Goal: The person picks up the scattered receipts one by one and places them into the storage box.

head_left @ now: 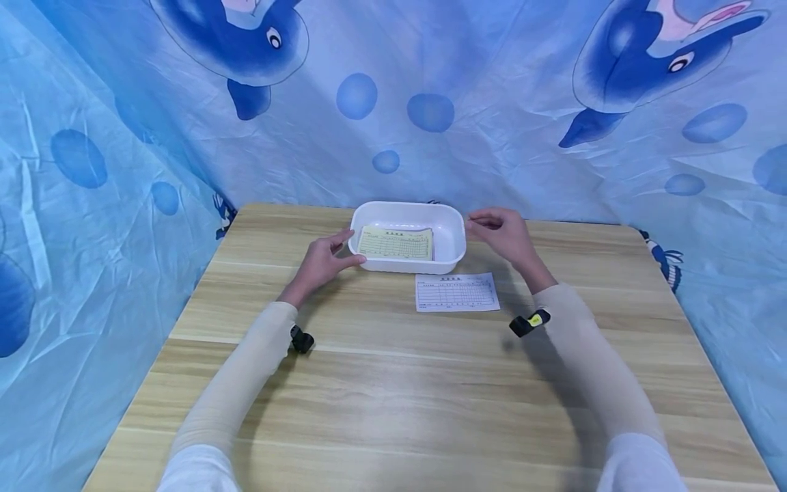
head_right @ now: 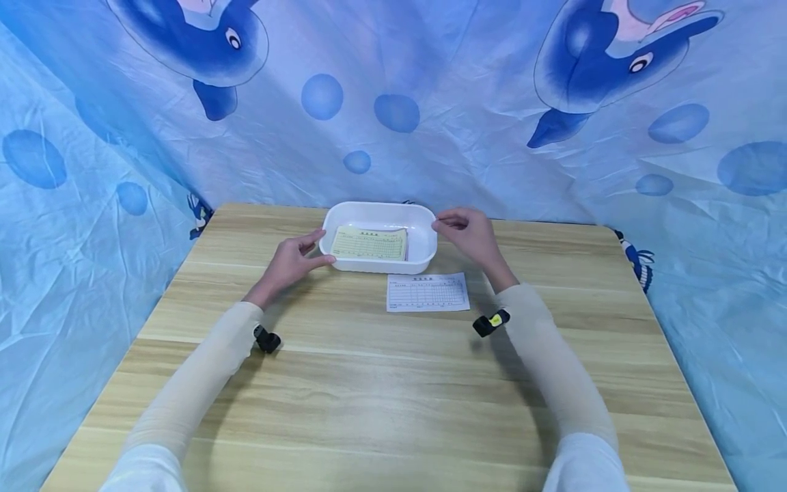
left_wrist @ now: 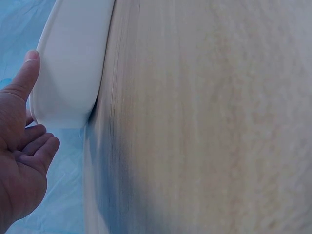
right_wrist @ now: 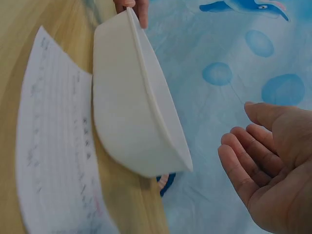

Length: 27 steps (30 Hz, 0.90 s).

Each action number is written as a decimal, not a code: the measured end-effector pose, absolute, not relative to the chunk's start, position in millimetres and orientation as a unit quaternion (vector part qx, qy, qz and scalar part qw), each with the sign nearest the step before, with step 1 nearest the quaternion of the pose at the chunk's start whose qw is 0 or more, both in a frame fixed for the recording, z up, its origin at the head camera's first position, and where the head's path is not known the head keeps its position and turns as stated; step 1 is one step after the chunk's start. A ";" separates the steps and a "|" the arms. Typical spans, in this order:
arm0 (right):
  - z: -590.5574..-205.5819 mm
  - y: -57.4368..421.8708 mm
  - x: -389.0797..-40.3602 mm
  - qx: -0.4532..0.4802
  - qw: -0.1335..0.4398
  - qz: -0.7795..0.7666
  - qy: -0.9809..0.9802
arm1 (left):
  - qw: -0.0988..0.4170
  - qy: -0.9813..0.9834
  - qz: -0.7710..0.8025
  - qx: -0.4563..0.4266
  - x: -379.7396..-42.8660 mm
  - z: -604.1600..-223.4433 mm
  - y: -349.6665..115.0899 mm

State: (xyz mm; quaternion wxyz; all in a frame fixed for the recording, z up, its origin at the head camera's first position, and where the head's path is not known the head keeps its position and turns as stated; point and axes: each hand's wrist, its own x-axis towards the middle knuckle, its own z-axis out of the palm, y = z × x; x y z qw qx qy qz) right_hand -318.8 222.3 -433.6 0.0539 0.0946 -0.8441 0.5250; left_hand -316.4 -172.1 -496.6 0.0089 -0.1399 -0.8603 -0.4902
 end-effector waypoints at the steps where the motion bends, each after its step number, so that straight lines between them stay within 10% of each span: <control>1: -435.2 226.5 -315.9 0.094 0.056 0.526 -0.844 | 0.010 -0.860 -0.490 -0.141 -316.5 -497.1 -172.2; 27: -496.7 269.9 -266.0 0.023 -0.005 0.463 -0.886 | 0.007 -0.861 -0.489 -0.138 -317.2 -499.4 -172.1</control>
